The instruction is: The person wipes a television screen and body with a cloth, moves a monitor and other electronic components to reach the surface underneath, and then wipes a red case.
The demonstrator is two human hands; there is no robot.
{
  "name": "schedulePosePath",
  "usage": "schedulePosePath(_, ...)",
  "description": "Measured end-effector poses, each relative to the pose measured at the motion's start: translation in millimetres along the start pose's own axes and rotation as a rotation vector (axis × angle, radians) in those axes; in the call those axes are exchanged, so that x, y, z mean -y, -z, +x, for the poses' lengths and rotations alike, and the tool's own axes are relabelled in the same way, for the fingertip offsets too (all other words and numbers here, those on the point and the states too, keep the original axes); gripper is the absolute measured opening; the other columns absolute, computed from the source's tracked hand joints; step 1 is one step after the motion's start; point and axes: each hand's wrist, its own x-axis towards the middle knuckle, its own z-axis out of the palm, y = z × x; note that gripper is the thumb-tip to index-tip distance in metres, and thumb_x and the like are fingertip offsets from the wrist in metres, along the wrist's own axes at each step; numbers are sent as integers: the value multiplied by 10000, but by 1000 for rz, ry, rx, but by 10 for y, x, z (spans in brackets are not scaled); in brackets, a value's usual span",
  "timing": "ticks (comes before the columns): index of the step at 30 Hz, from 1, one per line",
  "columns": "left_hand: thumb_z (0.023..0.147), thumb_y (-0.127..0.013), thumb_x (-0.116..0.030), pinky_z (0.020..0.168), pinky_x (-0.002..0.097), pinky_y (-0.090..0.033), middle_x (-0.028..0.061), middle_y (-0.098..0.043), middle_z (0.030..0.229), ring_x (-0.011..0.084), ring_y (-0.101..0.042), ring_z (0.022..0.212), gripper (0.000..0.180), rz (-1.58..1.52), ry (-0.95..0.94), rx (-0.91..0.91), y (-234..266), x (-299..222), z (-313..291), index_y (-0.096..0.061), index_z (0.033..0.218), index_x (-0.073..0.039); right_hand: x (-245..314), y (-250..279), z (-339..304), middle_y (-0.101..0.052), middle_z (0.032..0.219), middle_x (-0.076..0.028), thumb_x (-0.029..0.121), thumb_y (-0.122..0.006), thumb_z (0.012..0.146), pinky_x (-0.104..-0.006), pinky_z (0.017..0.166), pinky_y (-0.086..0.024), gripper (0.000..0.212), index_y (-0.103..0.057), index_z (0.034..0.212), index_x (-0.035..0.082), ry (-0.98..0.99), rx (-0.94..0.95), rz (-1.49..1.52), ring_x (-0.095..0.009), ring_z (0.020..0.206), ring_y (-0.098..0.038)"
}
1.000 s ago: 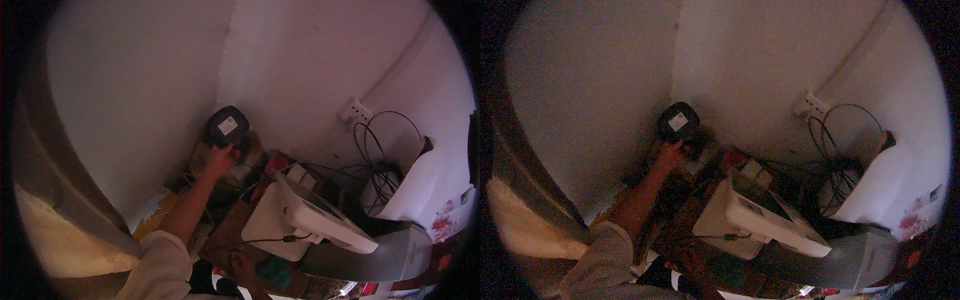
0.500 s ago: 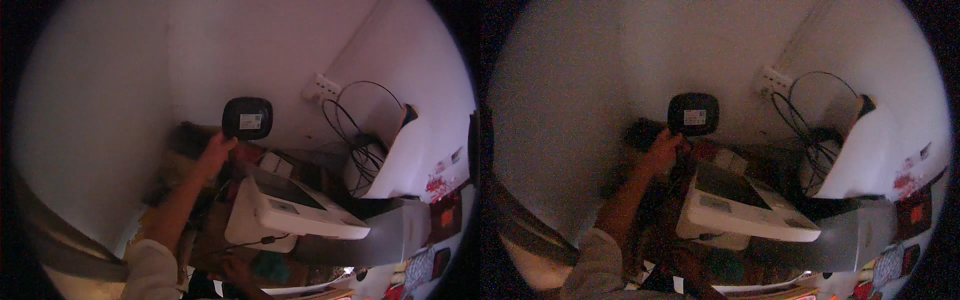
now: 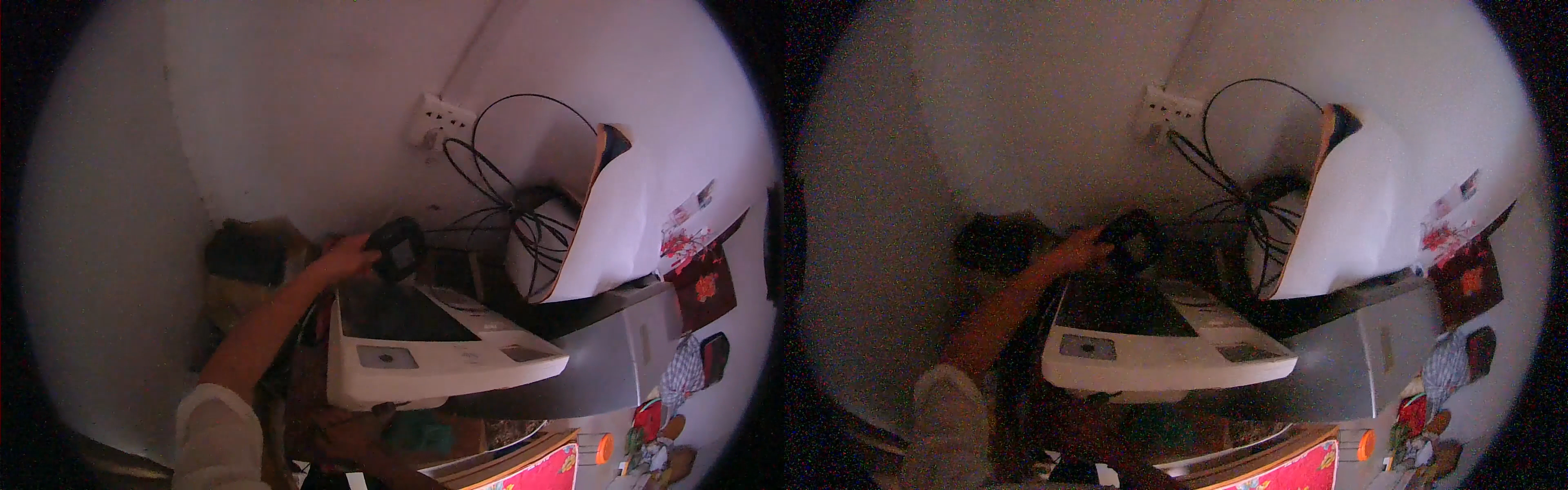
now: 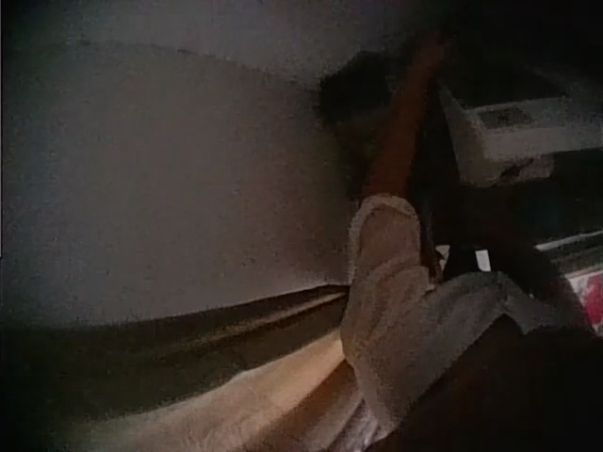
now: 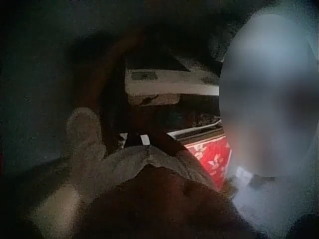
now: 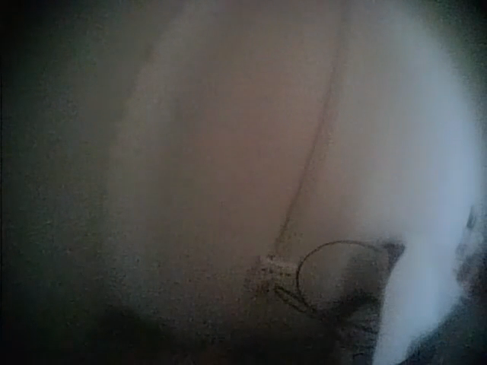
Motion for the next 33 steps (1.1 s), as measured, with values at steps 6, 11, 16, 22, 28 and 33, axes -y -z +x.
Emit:
schedulePosePath(6, 869, -568, -231, 814, 389, -476, 141, -494, 1193, 255, -596, 873, 458, 1071, -120, 272, -65, 395, 579, -447, 1288, -93, 33, 11, 124, -575, 1000, -202, 182, -549, 829, -411, 763, -455, 290, -554, 1063, 10, -1, -6, -4, -330, 895, -558)
schedulePosePath(11, 755, -602, -148, 736, 414, -480, 177, -621, 896, 312, -607, 831, 313, 254, -329, -16, -490, 463, 732, -589, 1059, -76, -13, 52, 104, -570, 1006, -205, 187, -553, 823, -420, 767, -451, 300, -552, 1065, 10, -24, -19, -18, -338, 904, -552)
schedulePosePath(16, 776, -571, -161, 778, 435, -469, 170, -620, 945, 341, -591, 894, 299, 855, -500, 39, -368, 982, 1077, -601, 1066, -96, 50, -7, 179, -566, 1012, -209, 193, -557, 818, -429, 772, -447, 310, -551, 1068, 9, 11, 24, -29, -345, 912, -546)
schedulePosePath(22, 832, -516, -196, 765, 403, -476, 135, -614, 903, 300, -591, 854, 225, 843, -591, 64, -405, 965, 804, -613, 1013, -106, 58, 55, 207, -560, 1020, -214, 199, -562, 811, -440, 778, -442, 323, -549, 1071, 8, -32, 1, -71, -355, 922, -539)
schedulePosePath(28, 877, -478, -213, 777, 376, -464, 69, -590, 924, 243, -568, 797, 233, -546, -37, -525, 413, 1152, -311, -561, 1063, -100, 111, 0, 224, -555, 1028, -218, 205, -567, 804, -451, 783, -437, 335, -547, 1074, 7, -20, 38, -138, -364, 932, -532)
schedulePosePath(33, 837, -545, -225, 825, 380, -444, 78, -552, 1029, 249, -534, 892, 346, -551, 98, -1415, 899, 1966, -960, -494, 1155, -97, 108, -17, 208, -550, 1034, -222, 210, -571, 798, -460, 788, -433, 345, -545, 1077, 7, 3, 60, -174, -372, 941, -526)
